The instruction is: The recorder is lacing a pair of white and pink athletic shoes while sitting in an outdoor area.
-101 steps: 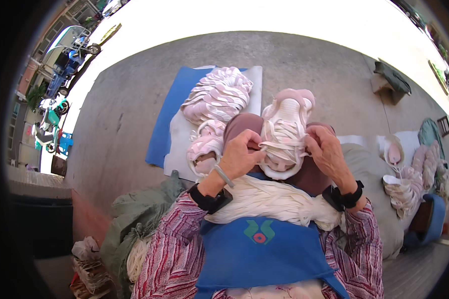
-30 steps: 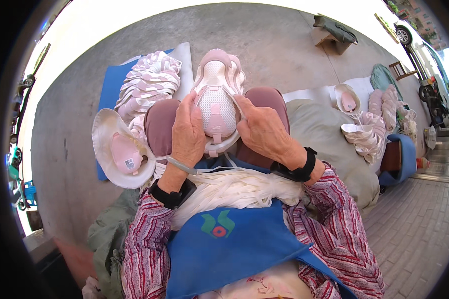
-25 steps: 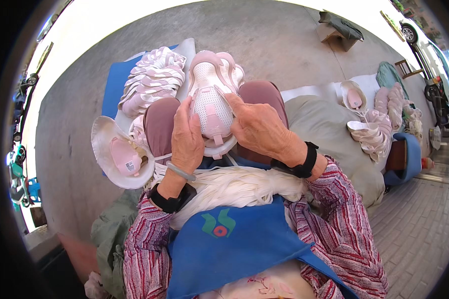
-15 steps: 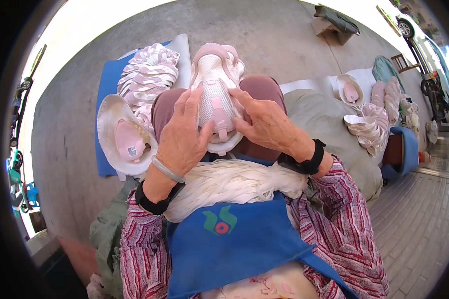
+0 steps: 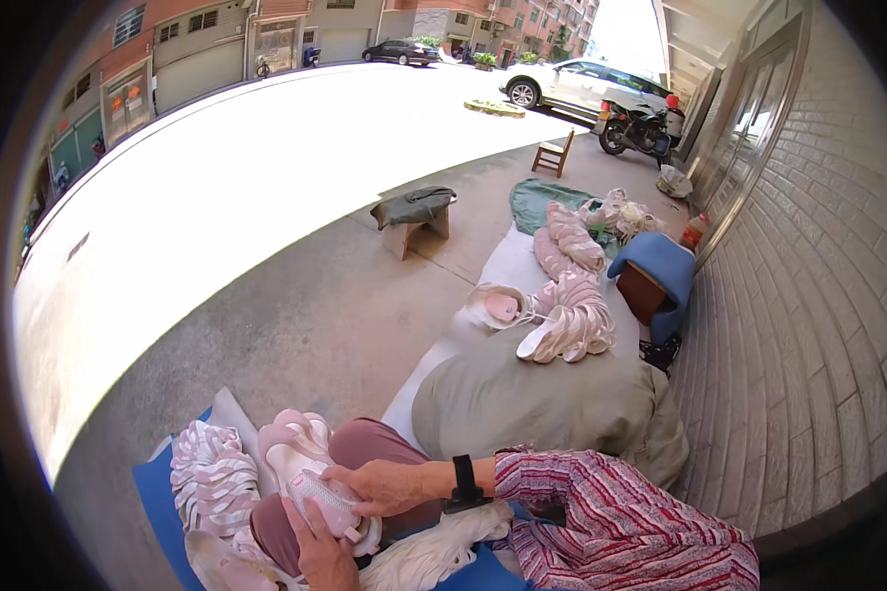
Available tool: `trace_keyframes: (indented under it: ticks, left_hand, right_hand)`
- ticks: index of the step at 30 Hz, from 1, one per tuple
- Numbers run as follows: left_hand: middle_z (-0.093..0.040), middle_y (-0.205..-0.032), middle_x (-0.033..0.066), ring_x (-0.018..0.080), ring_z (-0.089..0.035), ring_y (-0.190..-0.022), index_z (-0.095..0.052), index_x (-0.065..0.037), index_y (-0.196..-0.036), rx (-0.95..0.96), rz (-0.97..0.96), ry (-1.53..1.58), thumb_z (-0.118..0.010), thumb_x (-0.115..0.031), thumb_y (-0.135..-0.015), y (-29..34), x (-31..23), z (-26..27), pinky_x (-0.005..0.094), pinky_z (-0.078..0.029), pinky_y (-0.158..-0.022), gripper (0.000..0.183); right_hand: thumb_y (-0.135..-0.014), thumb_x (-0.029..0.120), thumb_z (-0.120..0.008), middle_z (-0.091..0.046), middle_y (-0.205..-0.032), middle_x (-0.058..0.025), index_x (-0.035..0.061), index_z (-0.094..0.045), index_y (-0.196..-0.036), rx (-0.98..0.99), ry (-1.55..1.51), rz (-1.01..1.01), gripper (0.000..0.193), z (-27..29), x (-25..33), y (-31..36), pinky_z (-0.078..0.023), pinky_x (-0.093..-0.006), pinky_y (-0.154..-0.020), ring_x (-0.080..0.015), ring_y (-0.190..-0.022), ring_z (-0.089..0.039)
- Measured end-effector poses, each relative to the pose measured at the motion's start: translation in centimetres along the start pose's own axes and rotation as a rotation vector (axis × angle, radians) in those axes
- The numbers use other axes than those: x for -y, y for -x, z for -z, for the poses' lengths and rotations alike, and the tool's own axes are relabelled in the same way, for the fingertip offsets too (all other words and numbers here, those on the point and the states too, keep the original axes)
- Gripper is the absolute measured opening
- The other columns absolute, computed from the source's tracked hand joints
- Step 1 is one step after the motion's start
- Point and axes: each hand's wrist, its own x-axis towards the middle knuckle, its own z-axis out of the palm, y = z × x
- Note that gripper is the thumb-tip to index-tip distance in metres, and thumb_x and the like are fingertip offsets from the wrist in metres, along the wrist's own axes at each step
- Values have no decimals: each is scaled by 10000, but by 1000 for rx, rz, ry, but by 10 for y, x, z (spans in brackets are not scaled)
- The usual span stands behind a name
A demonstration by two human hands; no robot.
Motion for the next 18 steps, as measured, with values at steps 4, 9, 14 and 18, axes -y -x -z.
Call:
trace_keyframes:
  ticks: [4, 9, 14, 18]
  left_hand:
    - [-163, -1508, 318, 504, -372, -1285, -245, -5, -1460, -14, -99, -14, -642, -156, -834, -7, -2, 2, 475, -430, -987, 757]
    - [-137, -1508, 328, 519, -343, -1294, -227, -1, -1465, 4, -104, -25, -632, -148, -833, -2, 3, 4, 484, -416, -1000, 766]
    - [-334, -1423, 290, 417, -483, -1210, -364, 21, -1385, -82, -168, 123, -653, -148, -833, 7, 12, 27, 436, -462, -924, 645]
    - [-489, -1285, 215, 333, -526, -1148, -488, 19, -1246, -154, -99, 416, -640, -49, -827, -5, 8, 44, 398, -430, -952, 451]
  right_hand:
    - [-837, 165, -594, -604, -775, -261, 1, -302, -1350, 33, -28, -58, 613, 11, 9, 5, -490, -480, -675, -453, -749, -618]
    - [-818, 142, -623, -612, -827, -274, 1, -296, -1352, 26, 30, -39, 641, 2, 7, 2, -482, -491, -720, -459, -791, -616]
    - [-811, 123, -646, -620, -831, -257, -4, -307, -1347, 49, -3, 22, 647, 0, 11, 0, -482, -467, -729, -426, -825, -622]
    - [-834, 76, -585, -620, -748, -122, 13, -633, -920, -120, 6, -50, 117, 57, 11, 41, -487, -321, -623, -206, -669, -614]
